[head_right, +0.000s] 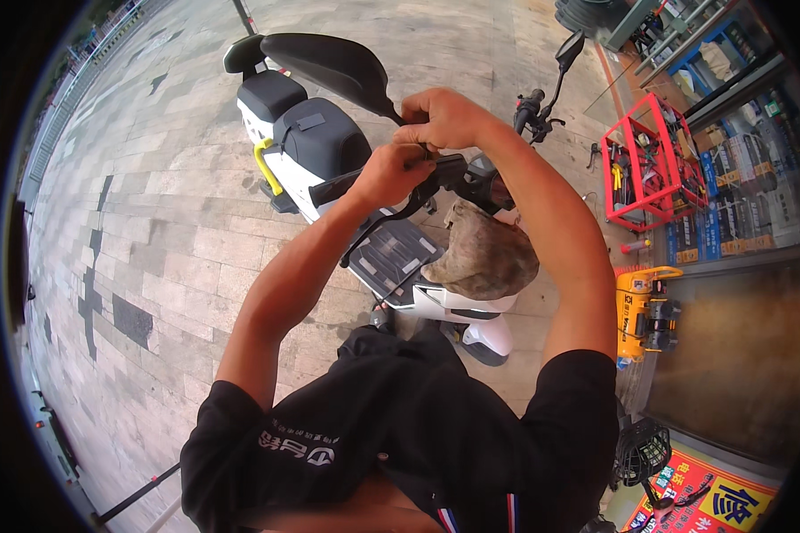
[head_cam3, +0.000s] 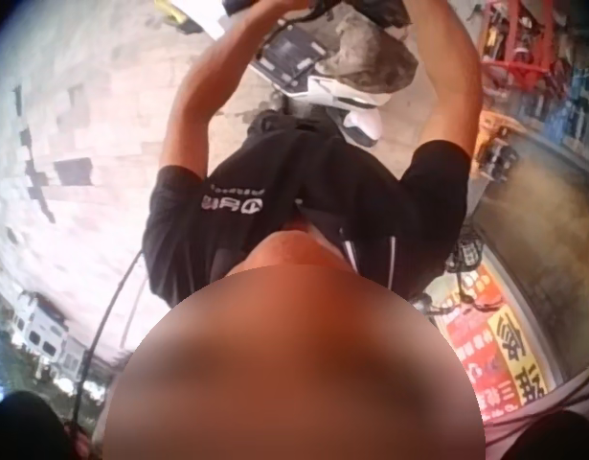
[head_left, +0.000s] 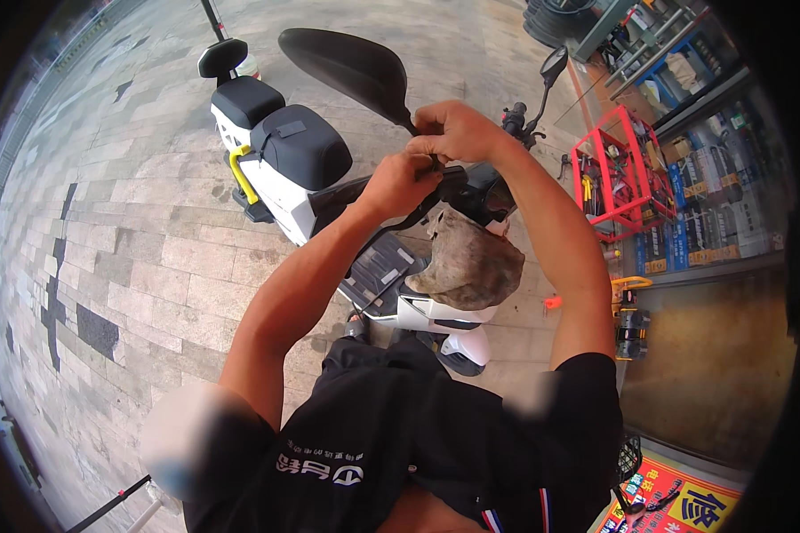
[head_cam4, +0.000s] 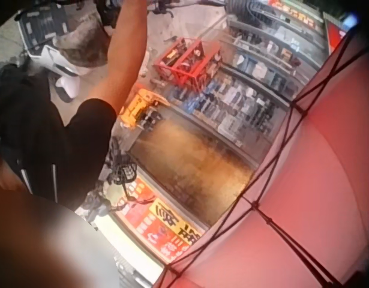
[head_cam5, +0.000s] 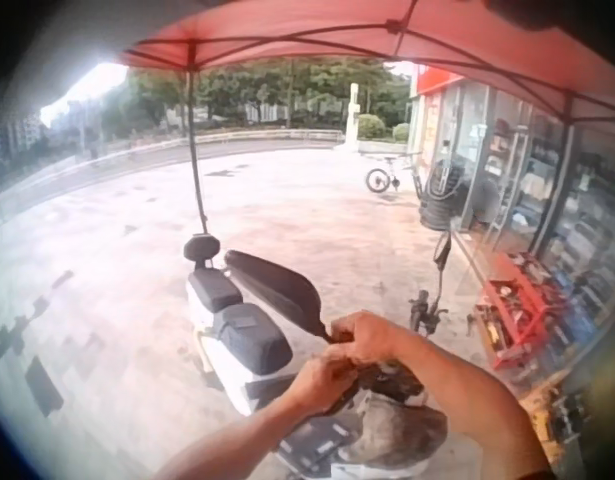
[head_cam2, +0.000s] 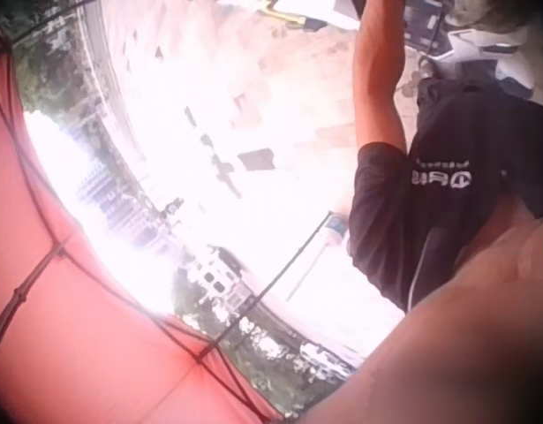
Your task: The person uses a screwdriver and wrench to adjust and tighten components on the handlebars of a white electric scooter. They remove and reattach a side mirror, then tighten the mirror mount and handlebar controls.
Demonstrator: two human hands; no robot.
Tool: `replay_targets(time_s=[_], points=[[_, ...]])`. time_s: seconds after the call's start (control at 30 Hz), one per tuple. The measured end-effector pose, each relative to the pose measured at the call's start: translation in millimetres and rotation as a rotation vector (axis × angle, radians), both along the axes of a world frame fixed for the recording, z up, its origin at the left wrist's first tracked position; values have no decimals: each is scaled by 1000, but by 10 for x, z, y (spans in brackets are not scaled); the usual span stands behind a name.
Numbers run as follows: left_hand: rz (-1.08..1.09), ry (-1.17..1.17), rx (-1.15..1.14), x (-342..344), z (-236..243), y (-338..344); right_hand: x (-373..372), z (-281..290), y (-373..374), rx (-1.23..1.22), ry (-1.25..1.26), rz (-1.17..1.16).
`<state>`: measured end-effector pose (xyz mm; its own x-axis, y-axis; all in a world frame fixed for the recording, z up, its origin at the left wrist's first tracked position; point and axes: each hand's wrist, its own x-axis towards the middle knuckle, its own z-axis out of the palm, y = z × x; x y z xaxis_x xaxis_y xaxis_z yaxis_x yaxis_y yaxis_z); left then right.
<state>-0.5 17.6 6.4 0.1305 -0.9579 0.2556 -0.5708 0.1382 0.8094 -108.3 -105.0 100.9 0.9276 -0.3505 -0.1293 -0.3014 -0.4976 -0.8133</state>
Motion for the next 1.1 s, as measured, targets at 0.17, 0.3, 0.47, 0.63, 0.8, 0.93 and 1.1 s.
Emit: replay_targets(time_s=[0.17,0.3,0.47,0.63,0.8,0.93,1.1], points=[[-18,8,0,15,-46,-41,11,-235,-119,251,-99,-77],[10,-14,-73,-17,-14,-38,30,-341,-218,514,-187,-29],[95,-52,-53,-88,-70,-81,-5,-588,-352,670,-292,-94],[178,-94,-163,-179,-145,-84,-121,-814,-422,772,-423,-249],[199,-48,-173,-225,-113,-38,-371,-957,-328,810,-617,-306],[205,-105,-156,-263,-88,7,-612,-1115,-189,814,-758,-288],[187,-45,-177,-264,-93,36,-787,-1283,-97,571,-903,-162]])
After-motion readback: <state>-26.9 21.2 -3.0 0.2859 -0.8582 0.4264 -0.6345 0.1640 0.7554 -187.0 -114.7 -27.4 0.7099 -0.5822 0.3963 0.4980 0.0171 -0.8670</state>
